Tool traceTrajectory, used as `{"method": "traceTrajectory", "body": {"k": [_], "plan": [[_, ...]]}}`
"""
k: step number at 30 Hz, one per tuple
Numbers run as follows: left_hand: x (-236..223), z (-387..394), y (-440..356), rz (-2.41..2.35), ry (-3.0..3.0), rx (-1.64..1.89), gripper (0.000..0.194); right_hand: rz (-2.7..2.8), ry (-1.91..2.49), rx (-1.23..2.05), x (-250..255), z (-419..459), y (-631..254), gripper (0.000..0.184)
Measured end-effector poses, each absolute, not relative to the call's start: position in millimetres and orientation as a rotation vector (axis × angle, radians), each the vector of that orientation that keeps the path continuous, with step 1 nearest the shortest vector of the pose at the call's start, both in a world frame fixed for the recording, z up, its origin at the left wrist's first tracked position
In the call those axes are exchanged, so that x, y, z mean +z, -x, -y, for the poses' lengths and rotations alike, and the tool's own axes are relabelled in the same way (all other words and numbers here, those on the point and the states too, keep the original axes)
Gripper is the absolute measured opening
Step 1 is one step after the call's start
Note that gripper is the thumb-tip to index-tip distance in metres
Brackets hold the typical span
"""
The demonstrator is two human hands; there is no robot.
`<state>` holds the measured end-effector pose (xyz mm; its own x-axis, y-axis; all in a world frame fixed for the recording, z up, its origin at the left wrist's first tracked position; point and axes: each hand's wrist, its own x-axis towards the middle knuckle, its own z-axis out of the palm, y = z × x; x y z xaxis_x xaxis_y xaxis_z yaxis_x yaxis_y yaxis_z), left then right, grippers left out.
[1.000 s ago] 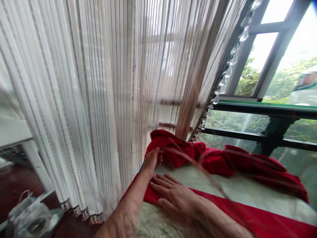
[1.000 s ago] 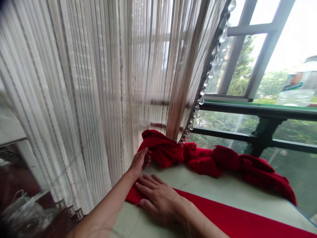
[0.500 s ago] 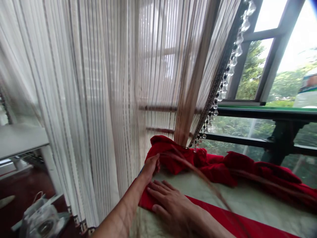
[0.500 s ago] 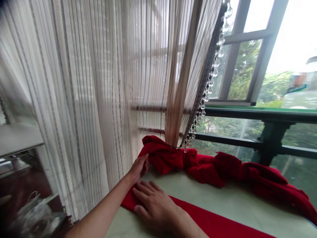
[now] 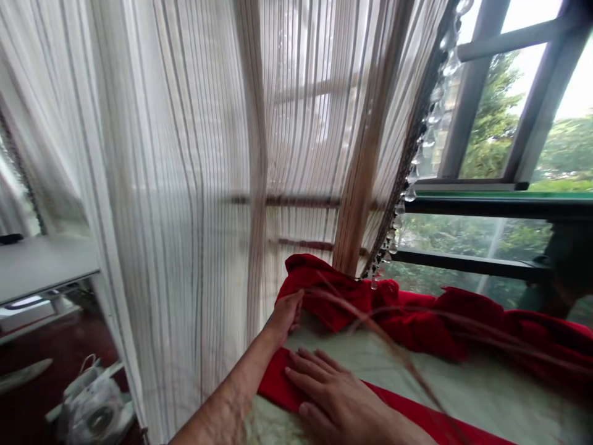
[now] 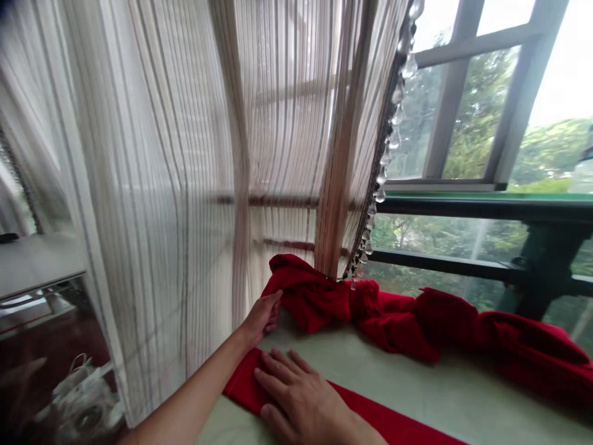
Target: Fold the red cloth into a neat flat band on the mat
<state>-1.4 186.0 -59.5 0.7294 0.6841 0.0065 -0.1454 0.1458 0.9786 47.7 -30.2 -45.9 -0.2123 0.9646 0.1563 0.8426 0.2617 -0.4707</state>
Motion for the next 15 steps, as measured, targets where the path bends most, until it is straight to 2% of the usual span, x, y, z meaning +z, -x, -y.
{"method": "traceTrajectory", "body": {"k": [9,15], "plan": [[-56.5,-182.4,-0.2,-0.523,-1.362,0.589,0.064,2.130,1.657,0.433,-54.7,25.3,-52.9,0.061],[-53.5,-179.7,-0.6,-0.547,-1.393,0.583,0.066,2.157,1.551,0.283,-49.2,31.8,-52.2,0.061]]}}
